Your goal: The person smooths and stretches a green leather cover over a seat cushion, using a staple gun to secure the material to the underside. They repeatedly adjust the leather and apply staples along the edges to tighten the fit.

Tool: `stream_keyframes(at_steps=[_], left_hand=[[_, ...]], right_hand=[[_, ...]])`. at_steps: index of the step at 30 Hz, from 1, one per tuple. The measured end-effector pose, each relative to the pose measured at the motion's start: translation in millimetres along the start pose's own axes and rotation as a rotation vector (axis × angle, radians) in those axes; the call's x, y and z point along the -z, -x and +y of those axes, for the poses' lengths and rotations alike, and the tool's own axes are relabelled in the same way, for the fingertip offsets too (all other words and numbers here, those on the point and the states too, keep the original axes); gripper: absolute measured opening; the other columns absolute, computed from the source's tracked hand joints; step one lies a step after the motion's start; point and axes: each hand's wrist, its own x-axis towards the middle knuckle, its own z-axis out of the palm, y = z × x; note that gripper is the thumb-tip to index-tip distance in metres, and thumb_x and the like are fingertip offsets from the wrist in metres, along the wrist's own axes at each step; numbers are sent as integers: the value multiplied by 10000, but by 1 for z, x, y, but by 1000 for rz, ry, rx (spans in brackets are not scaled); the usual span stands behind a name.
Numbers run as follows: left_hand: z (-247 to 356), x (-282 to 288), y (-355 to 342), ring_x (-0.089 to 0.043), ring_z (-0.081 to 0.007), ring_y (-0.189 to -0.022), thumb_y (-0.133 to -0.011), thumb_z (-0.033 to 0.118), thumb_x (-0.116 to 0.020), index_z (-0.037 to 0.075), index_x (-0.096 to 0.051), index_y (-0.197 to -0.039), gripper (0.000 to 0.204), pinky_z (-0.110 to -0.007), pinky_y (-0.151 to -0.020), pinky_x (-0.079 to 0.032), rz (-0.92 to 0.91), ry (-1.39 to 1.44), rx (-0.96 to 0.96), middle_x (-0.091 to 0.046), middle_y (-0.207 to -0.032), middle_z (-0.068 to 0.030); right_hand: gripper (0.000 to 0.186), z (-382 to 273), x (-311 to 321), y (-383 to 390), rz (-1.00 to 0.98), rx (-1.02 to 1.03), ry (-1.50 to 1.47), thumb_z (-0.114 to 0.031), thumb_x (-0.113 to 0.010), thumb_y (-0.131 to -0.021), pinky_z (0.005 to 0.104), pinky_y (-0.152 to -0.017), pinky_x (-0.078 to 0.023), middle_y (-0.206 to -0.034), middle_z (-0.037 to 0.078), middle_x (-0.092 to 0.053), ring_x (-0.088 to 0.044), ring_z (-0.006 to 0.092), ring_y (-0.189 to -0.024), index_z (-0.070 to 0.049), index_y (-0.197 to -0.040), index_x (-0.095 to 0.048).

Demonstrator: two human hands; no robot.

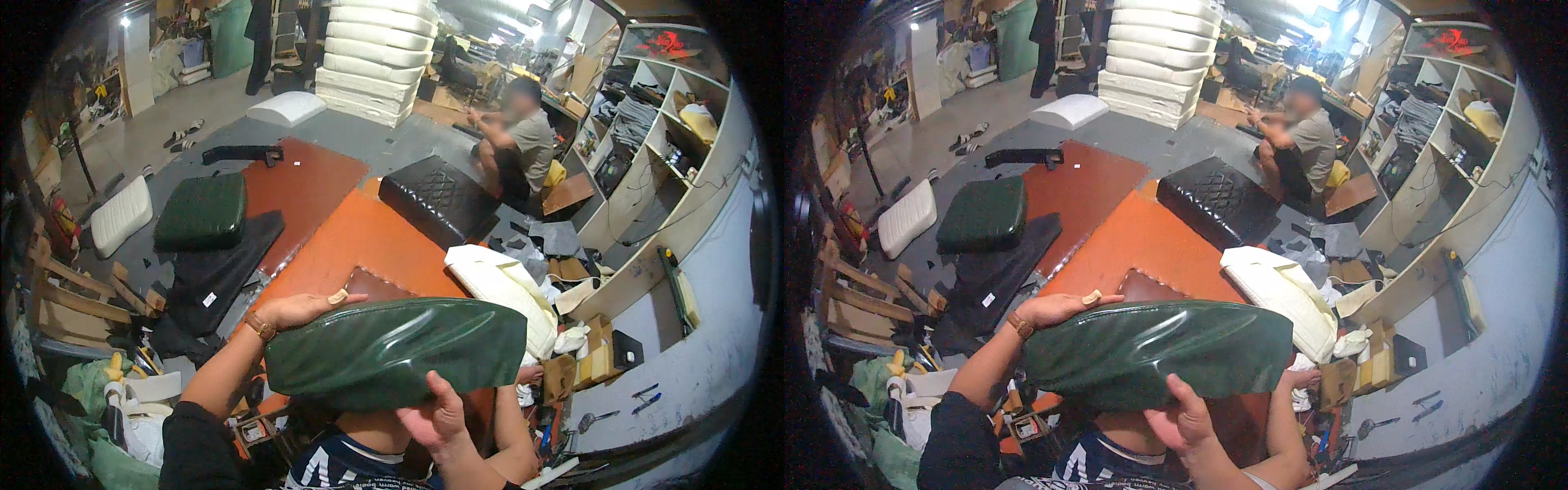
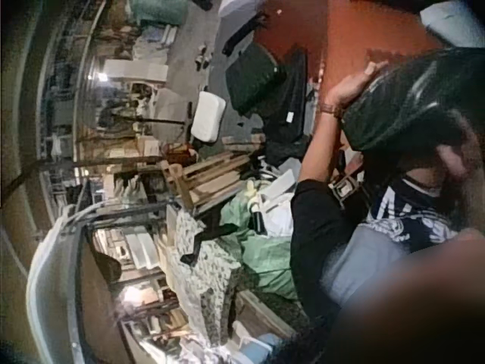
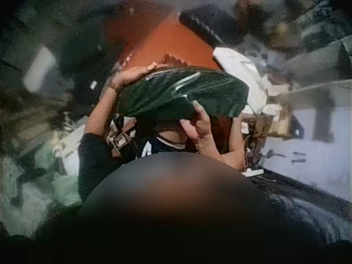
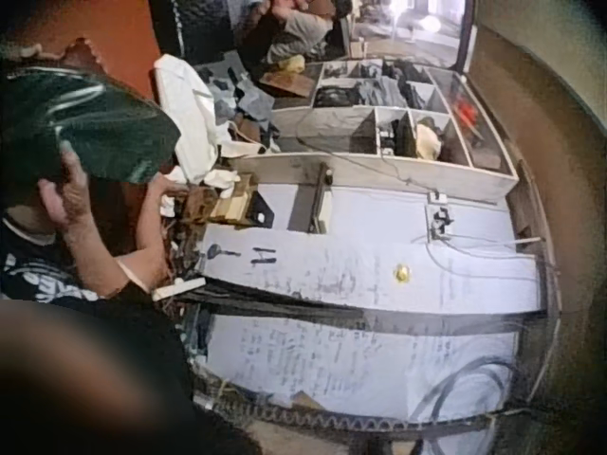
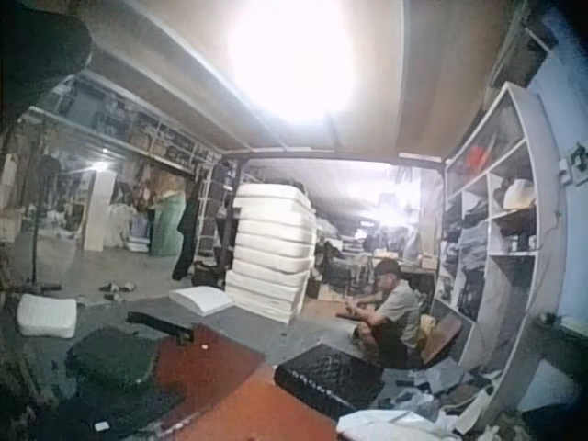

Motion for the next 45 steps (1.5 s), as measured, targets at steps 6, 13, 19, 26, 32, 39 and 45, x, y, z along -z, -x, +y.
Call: stream_keyframes(at_steps=[6,13,19,26,32,39,45], left_hand=[[15,-5,9,-400,-221,-1543,-1150,575,-272,126,-391,-1663,692,-354,-1279,-300,25,48,16,-412,-1692,-100],[3,-3,2,-387,-215,-1550,-1151,563,-309,67,-379,-1657,712,-349,-1282,-291,35,48,-44,-411,-1692,-103],[-8,2,1,-486,-208,-1450,-1125,592,-415,130,-344,-1686,730,-352,-1219,-376,-9,108,-93,-492,-1620,-124],[0,11,3,-463,-193,-1480,-1079,508,-594,138,-348,-1686,751,-348,-1226,-351,-4,-112,4,-471,-1657,-105],[34,-29,22,-518,-327,-1454,-1065,455,-615,107,-447,-1619,675,-418,-1201,-397,339,-755,5,-504,-1599,-224],[-10,-150,97,-584,-423,-1382,-1026,415,-661,52,-548,-1491,601,-619,-1226,-329,324,-973,-653,-606,-1472,-251],[-89,-229,106,-722,-248,-1082,-1079,545,-578,101,-630,-1323,510,-461,-844,-607,865,938,-77,-725,-1193,-112]], right_hand=[[653,8,-15,-21,-79,-76,-92,-301,-768,-980,577,-1244,-365,-1517,138,-585,-555,333,-1402,-72,-1531,-502],[563,26,6,-35,-220,-180,-224,-234,-721,-1007,564,-1203,-429,-1441,140,-628,-590,323,-1365,-60,-1504,-524],[531,22,-30,-44,-141,-197,-54,-207,-693,-1035,526,-1193,-456,-1422,145,-630,-600,299,-1349,-37,-1500,-503],[367,38,-63,-49,276,-11,196,-147,-708,-1050,386,-1099,-498,-1405,111,-642,-614,213,-1277,6,-1372,-622],[474,41,-24,-25,258,116,625,-351,-655,-1086,371,-1034,-521,-1346,122,-657,-630,203,-1203,6,-1394,-615],[570,41,-1,7,233,-141,597,-480,-630,-1072,368,-637,-665,-1184,153,-707,-748,255,-823,18,-1347,-601],[561,37,-14,5,302,-84,626,-457,-635,-1074,361,-639,-653,-1082,204,-732,-759,273,-804,67,-1276,-627]])
